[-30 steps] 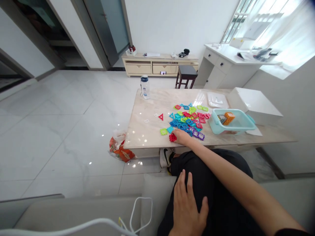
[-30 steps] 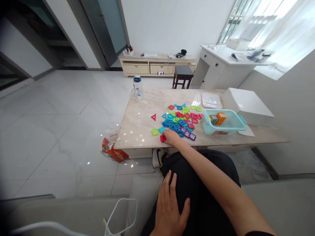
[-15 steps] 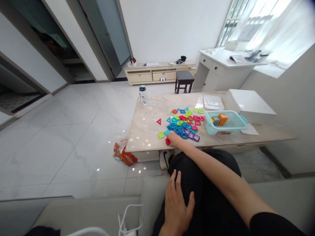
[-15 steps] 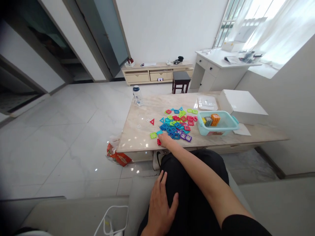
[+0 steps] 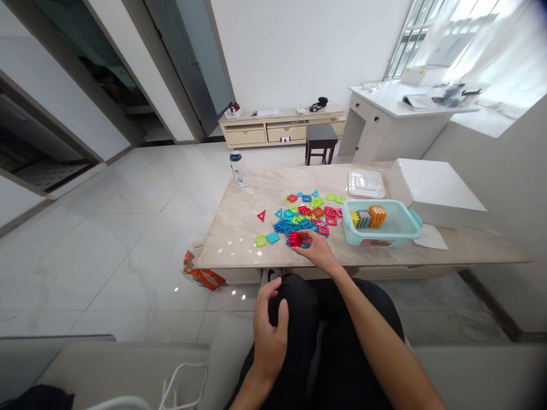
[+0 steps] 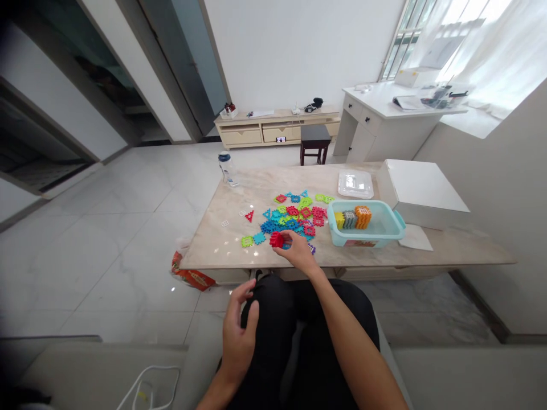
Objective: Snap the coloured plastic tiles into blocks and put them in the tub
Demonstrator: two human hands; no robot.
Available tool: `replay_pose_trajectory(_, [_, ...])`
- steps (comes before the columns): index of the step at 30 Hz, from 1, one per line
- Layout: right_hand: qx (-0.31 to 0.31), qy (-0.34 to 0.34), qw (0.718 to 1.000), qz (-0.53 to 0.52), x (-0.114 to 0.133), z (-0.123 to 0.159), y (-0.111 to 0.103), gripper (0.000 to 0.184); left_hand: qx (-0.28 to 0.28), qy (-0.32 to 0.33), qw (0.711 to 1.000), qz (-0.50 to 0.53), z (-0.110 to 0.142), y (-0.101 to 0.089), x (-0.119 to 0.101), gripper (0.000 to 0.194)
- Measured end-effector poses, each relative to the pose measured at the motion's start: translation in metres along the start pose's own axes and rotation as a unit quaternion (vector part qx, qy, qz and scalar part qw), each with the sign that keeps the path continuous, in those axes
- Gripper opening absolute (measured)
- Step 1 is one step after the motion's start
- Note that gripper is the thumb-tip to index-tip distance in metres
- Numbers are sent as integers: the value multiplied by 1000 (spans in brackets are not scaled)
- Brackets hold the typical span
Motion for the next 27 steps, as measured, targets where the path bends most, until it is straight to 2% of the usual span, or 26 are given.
replay_pose_trajectory(1, [7, -4, 999, -42, 1, 5, -10, 50, -24, -35, 998, 46, -21, 13, 0, 37])
replay_pose_trajectory(2, [20, -7, 997, -75, 1, 9, -19, 54, -23, -55, 995, 84, -43, 27, -1, 38])
replay_pose_trajectory(4, [37, -8, 992, -124, -2, 16, -36, 59, -15, -49, 992, 118, -81, 53, -3, 41])
replay_pose_trajectory(6, [29, 0, 987, -156, -10, 20, -51, 63, -18, -24, 993, 113, -110, 74, -3, 41])
replay_pose_trajectory(8, [2, 13, 984, -176, -20, 22, -60, 65, 9, -36, 995, 95, -127, 93, 2, 44])
replay_pose_trajectory(11, [-4, 16, 979, -201, -25, 23, -62, 65, 108, -117, 978, 134, -138, 113, 13, 59])
replay_pose_trajectory(13, [13, 3, 977, -214, -18, 24, -57, 62, 160, -189, 946, 207, -141, 116, 18, 69])
replay_pose_trajectory(14, [20, -6, 976, -219, -12, 25, -54, 61, 168, -218, 930, 243, -142, 114, 20, 70])
replay_pose_trajectory(16, [33, -24, 975, -218, 1, 29, -47, 58, 154, -257, 907, 298, -145, 106, 21, 65])
replay_pose_trajectory(19, [43, -48, 976, -209, 15, 36, -41, 55, 136, -283, 887, 339, -149, 92, 19, 56])
replay_pose_trajectory(23, [42, -62, 979, -187, 17, 41, -39, 52, 140, -286, 879, 355, -150, 85, 15, 55])
replay_pose_trajectory(27, [48, -63, 985, -152, 13, 41, -41, 51, 128, -275, 894, 330, -146, 86, 15, 55])
Point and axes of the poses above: each hand's wrist, its own z-axis away from the middle knuckle, its own y-axis out of the palm, x = y × z, the point moved 2 cm from there along -z, towards the middle knuckle, and after that the axes turned 15 degrees about y, right-handed, at the moved point
